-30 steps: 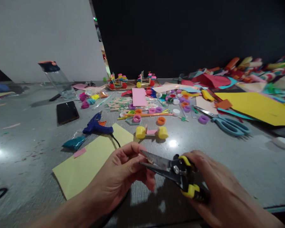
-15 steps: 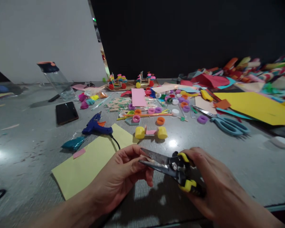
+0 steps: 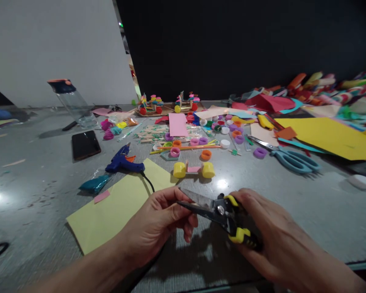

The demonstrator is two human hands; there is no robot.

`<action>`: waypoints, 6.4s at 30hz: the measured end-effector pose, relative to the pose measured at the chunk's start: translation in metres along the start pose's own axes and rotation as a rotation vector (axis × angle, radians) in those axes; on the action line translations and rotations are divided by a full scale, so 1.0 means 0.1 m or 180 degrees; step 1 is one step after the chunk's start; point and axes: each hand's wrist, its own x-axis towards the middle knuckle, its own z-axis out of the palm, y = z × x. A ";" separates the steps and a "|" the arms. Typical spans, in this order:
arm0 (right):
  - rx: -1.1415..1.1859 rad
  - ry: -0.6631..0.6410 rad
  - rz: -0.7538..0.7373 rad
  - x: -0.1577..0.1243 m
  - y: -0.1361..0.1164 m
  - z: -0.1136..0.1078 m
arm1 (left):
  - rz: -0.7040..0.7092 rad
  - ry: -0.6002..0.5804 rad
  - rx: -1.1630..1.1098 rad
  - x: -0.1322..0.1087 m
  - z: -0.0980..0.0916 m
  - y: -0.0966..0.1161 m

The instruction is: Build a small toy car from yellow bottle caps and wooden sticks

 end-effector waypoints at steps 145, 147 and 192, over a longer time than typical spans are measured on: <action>0.0609 -0.1119 -0.0925 0.91 -0.19 0.15 | 0.1093 0.0639 0.2023 0.00 -0.13 0.34; 0.0611 -0.1064 -0.0866 0.90 -0.18 0.17 | 0.1065 0.0649 0.1949 -0.01 -0.14 0.33; 0.1222 0.0228 -0.0775 0.82 -0.06 0.04 | -0.0038 0.0200 0.2202 0.03 -0.15 0.27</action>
